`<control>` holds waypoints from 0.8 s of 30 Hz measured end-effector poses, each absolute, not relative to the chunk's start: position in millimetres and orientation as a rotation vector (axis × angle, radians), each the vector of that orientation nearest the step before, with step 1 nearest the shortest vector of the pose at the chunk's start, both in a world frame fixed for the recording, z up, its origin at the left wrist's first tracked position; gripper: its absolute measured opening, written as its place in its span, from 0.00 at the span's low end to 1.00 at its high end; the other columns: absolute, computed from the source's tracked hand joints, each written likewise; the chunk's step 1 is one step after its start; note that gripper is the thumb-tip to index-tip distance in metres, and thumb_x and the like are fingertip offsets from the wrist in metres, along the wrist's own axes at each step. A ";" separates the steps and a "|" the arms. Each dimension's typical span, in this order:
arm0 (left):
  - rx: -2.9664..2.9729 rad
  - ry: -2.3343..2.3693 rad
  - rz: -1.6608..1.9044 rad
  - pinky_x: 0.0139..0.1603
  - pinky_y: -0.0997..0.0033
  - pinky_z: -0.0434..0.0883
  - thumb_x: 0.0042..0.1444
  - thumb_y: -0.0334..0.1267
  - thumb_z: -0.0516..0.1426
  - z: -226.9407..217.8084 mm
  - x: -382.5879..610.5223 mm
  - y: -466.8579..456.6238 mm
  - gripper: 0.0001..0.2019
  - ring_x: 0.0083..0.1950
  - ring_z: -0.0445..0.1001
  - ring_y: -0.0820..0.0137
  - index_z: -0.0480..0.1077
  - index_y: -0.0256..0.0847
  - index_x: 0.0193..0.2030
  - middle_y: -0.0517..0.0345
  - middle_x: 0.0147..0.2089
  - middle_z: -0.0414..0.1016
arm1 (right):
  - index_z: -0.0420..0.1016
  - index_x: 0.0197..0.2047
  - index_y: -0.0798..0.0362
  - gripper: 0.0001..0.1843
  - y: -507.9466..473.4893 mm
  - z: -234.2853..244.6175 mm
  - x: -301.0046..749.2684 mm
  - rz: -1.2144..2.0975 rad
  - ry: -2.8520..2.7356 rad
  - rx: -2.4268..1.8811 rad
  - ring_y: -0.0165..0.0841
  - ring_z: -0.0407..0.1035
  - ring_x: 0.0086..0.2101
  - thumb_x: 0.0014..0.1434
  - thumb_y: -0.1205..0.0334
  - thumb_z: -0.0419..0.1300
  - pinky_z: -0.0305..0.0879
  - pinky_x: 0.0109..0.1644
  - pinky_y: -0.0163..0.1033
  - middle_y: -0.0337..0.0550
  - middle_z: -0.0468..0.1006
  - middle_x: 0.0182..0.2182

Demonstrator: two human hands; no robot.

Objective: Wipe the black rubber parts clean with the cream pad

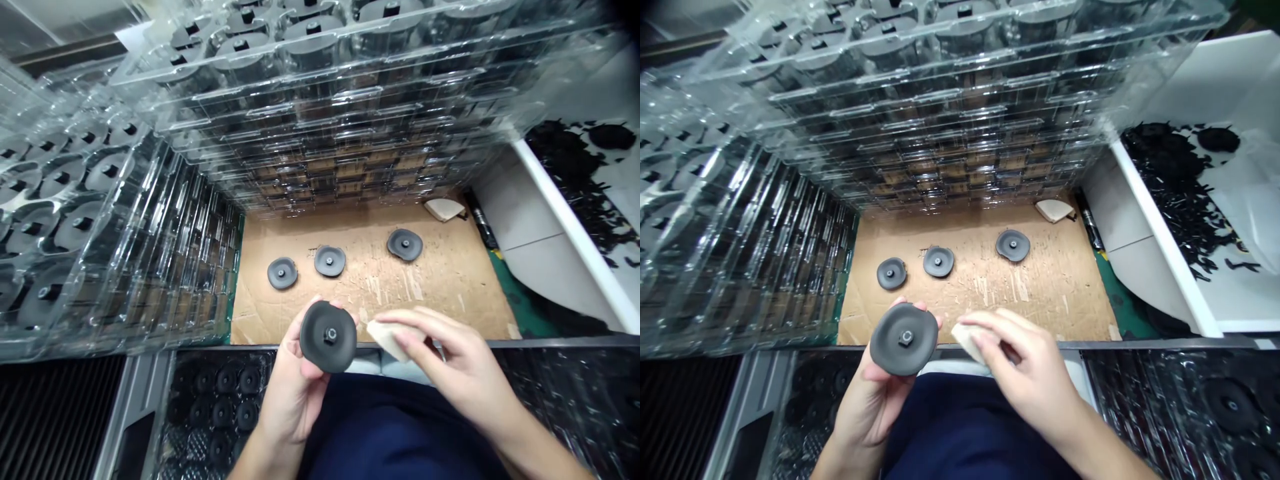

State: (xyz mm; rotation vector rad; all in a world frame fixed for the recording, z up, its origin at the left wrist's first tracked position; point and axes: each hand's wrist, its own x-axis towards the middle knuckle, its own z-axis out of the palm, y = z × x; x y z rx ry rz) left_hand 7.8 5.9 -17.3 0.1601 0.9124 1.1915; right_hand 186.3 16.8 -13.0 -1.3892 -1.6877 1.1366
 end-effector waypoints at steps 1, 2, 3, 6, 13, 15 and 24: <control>0.161 0.900 1.188 0.46 0.74 0.73 0.27 0.40 0.71 -17.5 7.3 5.8 0.30 0.44 0.78 0.65 0.75 0.47 0.44 0.58 0.45 0.79 | 0.77 0.43 0.49 0.10 14.6 -22.7 190.7 1.155 -1.603 -1.471 0.33 0.74 0.36 0.61 0.62 0.55 0.69 0.33 0.34 0.41 0.80 0.38; 0.165 0.887 1.180 0.46 0.74 0.73 0.28 0.41 0.71 -16.9 7.6 5.9 0.29 0.44 0.78 0.65 0.75 0.48 0.44 0.58 0.46 0.79 | 0.77 0.42 0.49 0.10 13.1 -30.4 193.7 1.169 -1.545 -1.523 0.34 0.74 0.37 0.61 0.60 0.55 0.70 0.34 0.34 0.42 0.80 0.39; 0.169 0.880 1.172 0.47 0.74 0.72 0.28 0.41 0.71 -15.6 8.6 5.9 0.29 0.44 0.78 0.66 0.75 0.48 0.44 0.58 0.46 0.79 | 0.77 0.42 0.49 0.10 12.4 -35.3 195.2 1.180 -1.518 -1.547 0.35 0.75 0.38 0.61 0.60 0.55 0.71 0.34 0.35 0.42 0.80 0.40; 0.183 0.900 1.145 0.49 0.71 0.72 0.30 0.41 0.71 -10.0 14.7 5.2 0.30 0.45 0.77 0.65 0.74 0.49 0.46 0.58 0.46 0.79 | 0.77 0.42 0.48 0.10 14.8 -27.6 190.9 1.159 -1.519 -1.546 0.34 0.74 0.39 0.60 0.60 0.56 0.71 0.35 0.34 0.41 0.80 0.40; 0.197 0.876 1.138 0.51 0.74 0.70 0.36 0.38 0.69 -7.6 15.7 1.4 0.24 0.48 0.75 0.68 0.75 0.46 0.44 0.58 0.46 0.79 | 0.72 0.47 0.59 0.13 22.1 32.6 154.0 0.819 -1.823 -1.008 0.33 0.71 0.33 0.61 0.71 0.51 0.68 0.40 0.39 0.46 0.79 0.36; 0.195 0.891 1.117 0.51 0.72 0.71 0.36 0.36 0.69 -8.8 12.8 1.9 0.24 0.47 0.76 0.66 0.75 0.47 0.45 0.60 0.45 0.79 | 0.74 0.43 0.58 0.12 24.7 35.5 149.2 0.991 -1.929 -0.958 0.31 0.70 0.31 0.61 0.72 0.51 0.67 0.38 0.38 0.44 0.79 0.33; 0.118 0.844 1.002 0.47 0.79 0.72 0.33 0.39 0.70 -4.0 16.0 3.1 0.24 0.46 0.77 0.71 0.77 0.48 0.42 0.60 0.45 0.80 | 0.73 0.42 0.58 0.12 24.5 32.5 160.9 0.903 -1.997 -0.942 0.30 0.69 0.31 0.61 0.73 0.49 0.63 0.37 0.37 0.43 0.78 0.31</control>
